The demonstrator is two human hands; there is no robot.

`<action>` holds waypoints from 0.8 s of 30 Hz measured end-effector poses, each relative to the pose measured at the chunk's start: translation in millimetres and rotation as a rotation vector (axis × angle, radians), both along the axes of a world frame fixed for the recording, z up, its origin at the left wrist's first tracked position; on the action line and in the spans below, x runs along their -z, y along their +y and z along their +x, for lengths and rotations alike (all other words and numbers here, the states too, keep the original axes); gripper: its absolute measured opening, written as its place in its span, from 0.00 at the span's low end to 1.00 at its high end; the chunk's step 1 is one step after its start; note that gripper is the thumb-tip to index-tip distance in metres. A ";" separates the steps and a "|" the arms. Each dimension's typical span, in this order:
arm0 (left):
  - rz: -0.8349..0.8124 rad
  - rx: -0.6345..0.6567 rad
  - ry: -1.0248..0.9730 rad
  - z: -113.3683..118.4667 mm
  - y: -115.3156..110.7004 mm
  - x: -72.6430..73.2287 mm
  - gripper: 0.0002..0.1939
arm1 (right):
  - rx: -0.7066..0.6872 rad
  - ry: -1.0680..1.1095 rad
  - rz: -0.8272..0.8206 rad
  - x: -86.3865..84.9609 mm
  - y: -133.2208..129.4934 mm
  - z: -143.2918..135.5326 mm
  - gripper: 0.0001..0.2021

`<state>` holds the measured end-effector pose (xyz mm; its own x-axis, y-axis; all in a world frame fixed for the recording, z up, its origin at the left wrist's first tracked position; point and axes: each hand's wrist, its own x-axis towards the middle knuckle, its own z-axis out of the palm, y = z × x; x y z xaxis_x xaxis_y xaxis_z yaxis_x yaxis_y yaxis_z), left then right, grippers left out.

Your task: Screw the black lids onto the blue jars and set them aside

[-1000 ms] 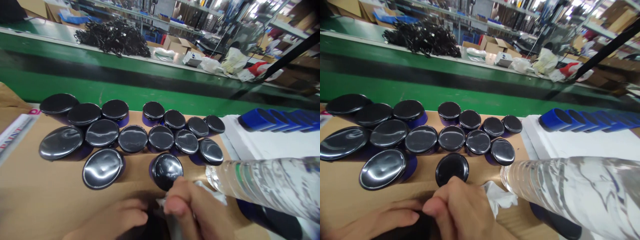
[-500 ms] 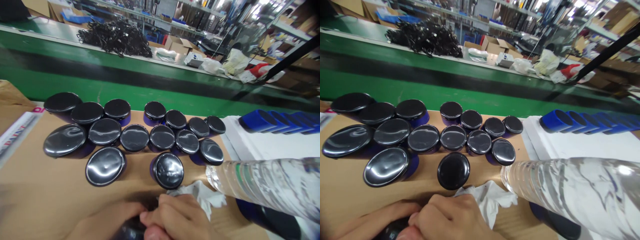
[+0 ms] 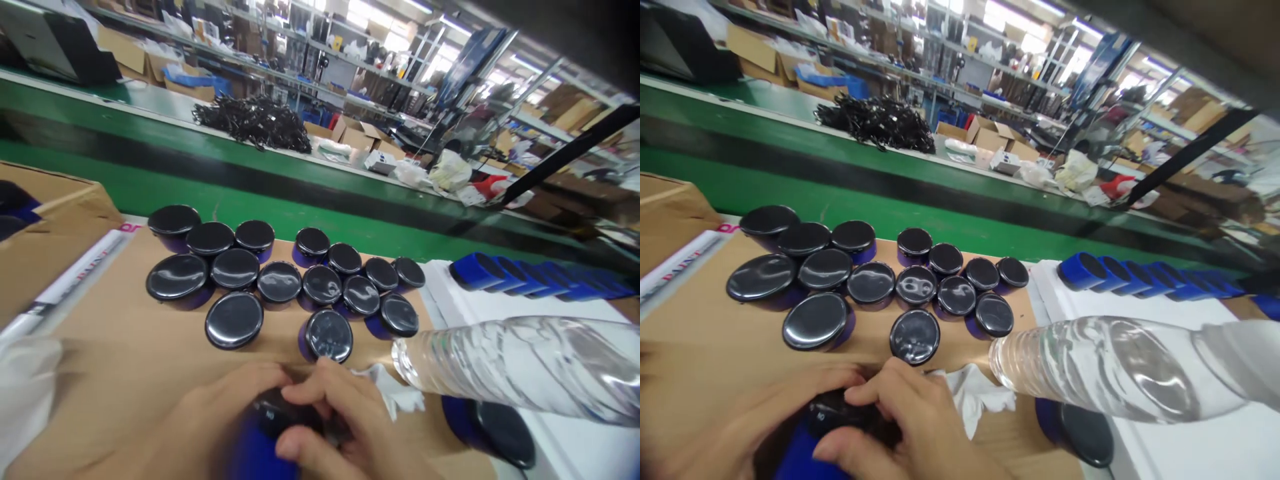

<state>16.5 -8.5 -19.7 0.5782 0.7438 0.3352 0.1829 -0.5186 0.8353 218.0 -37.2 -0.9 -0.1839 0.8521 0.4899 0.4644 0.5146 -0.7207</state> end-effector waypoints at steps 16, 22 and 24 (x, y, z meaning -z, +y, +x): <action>0.013 -0.059 -0.069 6.3 9.1 4.3 0.24 | -0.154 0.343 -0.766 6.0 -4.4 2.3 0.14; 0.286 -0.065 0.079 -16.0 6.4 35.1 0.38 | -0.283 0.452 -0.820 2.1 1.1 -0.4 0.12; 0.306 -0.130 0.181 -27.1 4.3 49.8 0.39 | -0.274 0.485 -0.825 0.7 3.8 -3.1 0.10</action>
